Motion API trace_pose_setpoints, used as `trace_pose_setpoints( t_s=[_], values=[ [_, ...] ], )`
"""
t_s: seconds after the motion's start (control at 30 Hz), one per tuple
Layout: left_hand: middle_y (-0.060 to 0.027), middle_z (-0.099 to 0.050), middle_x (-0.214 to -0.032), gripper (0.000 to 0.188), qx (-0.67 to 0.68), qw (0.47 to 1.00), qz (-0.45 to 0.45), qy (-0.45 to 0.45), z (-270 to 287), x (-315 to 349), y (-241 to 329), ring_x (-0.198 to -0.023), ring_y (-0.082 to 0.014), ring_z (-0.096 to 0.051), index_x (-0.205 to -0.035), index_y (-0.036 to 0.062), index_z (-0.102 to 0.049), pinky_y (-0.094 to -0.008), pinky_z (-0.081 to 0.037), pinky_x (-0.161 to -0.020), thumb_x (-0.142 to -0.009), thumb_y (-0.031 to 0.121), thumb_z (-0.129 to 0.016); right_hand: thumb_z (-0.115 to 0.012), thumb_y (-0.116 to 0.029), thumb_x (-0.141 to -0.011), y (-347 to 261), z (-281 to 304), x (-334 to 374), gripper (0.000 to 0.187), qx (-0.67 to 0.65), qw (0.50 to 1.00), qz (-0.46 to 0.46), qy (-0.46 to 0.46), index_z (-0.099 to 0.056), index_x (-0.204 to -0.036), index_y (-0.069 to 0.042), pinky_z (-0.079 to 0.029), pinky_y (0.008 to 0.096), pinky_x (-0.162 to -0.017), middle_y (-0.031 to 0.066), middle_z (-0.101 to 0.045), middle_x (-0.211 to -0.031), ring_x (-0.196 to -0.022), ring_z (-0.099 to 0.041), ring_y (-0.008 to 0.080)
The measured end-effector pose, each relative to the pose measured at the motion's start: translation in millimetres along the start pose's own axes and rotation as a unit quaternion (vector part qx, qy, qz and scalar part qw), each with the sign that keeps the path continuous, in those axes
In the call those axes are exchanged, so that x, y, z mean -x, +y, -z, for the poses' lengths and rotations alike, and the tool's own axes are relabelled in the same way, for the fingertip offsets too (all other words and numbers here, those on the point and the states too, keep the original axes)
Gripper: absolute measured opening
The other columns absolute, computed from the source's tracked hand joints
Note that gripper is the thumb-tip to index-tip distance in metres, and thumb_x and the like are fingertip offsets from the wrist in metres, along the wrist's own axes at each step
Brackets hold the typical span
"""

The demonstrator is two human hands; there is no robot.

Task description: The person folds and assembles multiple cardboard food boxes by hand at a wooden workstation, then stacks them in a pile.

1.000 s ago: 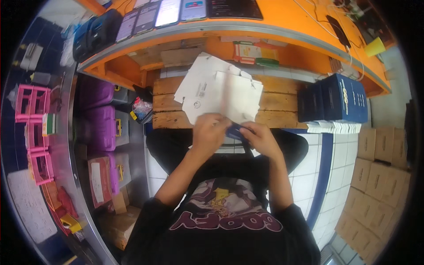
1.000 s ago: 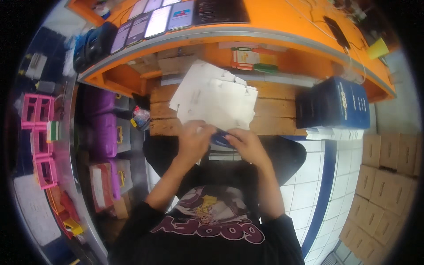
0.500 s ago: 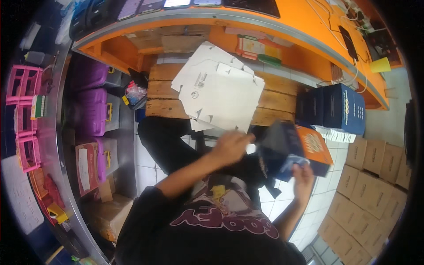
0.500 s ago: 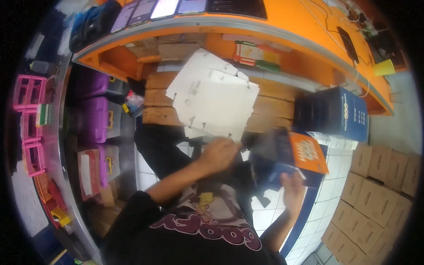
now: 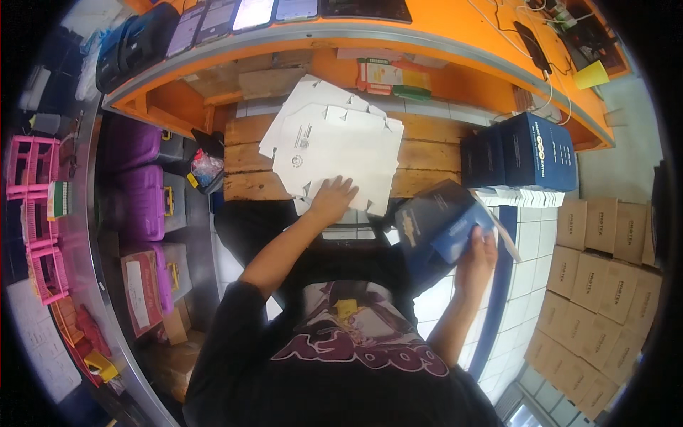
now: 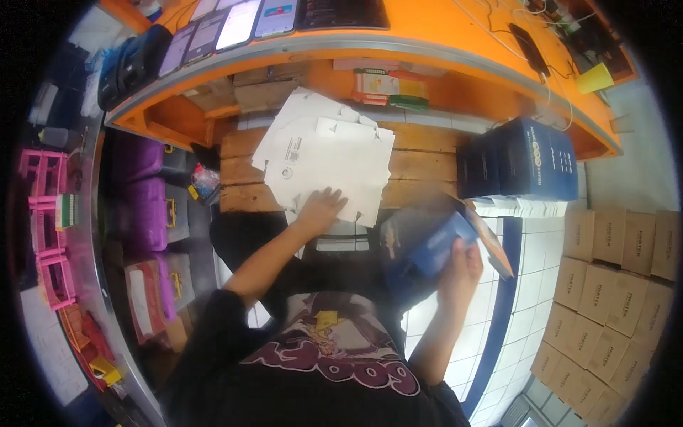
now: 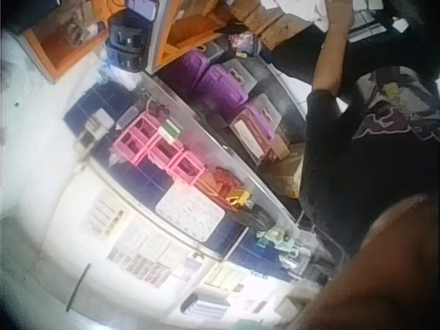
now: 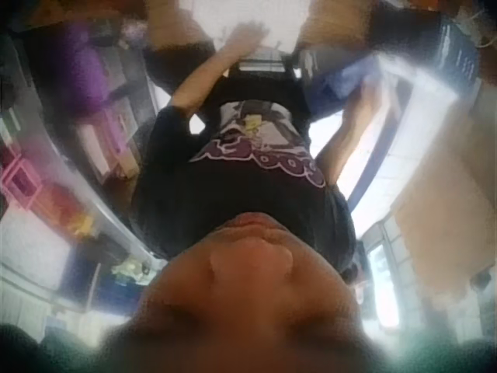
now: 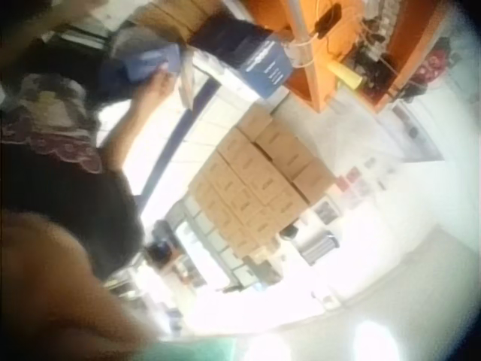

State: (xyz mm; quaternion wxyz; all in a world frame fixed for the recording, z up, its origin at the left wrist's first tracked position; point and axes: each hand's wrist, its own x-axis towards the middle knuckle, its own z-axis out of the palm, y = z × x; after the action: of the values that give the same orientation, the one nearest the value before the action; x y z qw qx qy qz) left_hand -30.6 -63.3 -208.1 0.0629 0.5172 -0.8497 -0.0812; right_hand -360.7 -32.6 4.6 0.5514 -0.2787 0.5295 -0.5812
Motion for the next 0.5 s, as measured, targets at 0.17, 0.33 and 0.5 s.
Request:
trace_pose_setpoints(
  t_s=[0.17, 0.33, 0.5],
  values=[
    [-0.0205, -0.071, -0.123, 0.049, 0.289, 0.898, 0.191, 0.27, 89, 22, 42, -0.108, -0.0426, -0.069, -0.133, 0.0072, -0.066, -0.0511, -0.054, -0.096, -0.091, 0.03, -0.076, -0.063, -0.015, -0.105, 15, -62, -12, 0.032, -0.059, 0.997, -0.044, -0.029, -0.06, -0.133, 0.0, -0.052, 0.0315, -0.097, 0.0073, -0.069, -0.122, -0.111, -0.066, 0.0163],
    [-0.015, -0.066, -0.134, 0.054, 0.17, 0.902, -0.102, 0.384, 180, 39, 89, -0.123, -0.0394, -0.064, -0.132, 0.0195, -0.068, -0.051, -0.055, -0.1, -0.084, 0.038, -0.084, -0.059, -0.014, -0.107, 15, -126, 1, 0.026, -0.195, 0.969, -0.107, -0.106, -0.061, -0.129, -0.001, -0.053, 0.0337, -0.097, 0.0068, -0.07, -0.12, -0.109, -0.067, 0.0167],
    [-0.0159, -0.064, -0.138, 0.027, 0.048, 0.913, -0.127, 0.385, 199, 36, 72, -0.122, -0.0427, -0.063, -0.116, 0.0194, -0.079, -0.0465, -0.06, -0.093, -0.089, 0.023, -0.077, -0.06, -0.017, -0.108, 15, -151, 17, 0.022, -0.235, 0.95, -0.129, -0.163, -0.061, -0.126, -0.006, -0.057, 0.0328, -0.084, 0.0064, -0.07, -0.115, -0.098, -0.07, 0.0162]
  ],
)
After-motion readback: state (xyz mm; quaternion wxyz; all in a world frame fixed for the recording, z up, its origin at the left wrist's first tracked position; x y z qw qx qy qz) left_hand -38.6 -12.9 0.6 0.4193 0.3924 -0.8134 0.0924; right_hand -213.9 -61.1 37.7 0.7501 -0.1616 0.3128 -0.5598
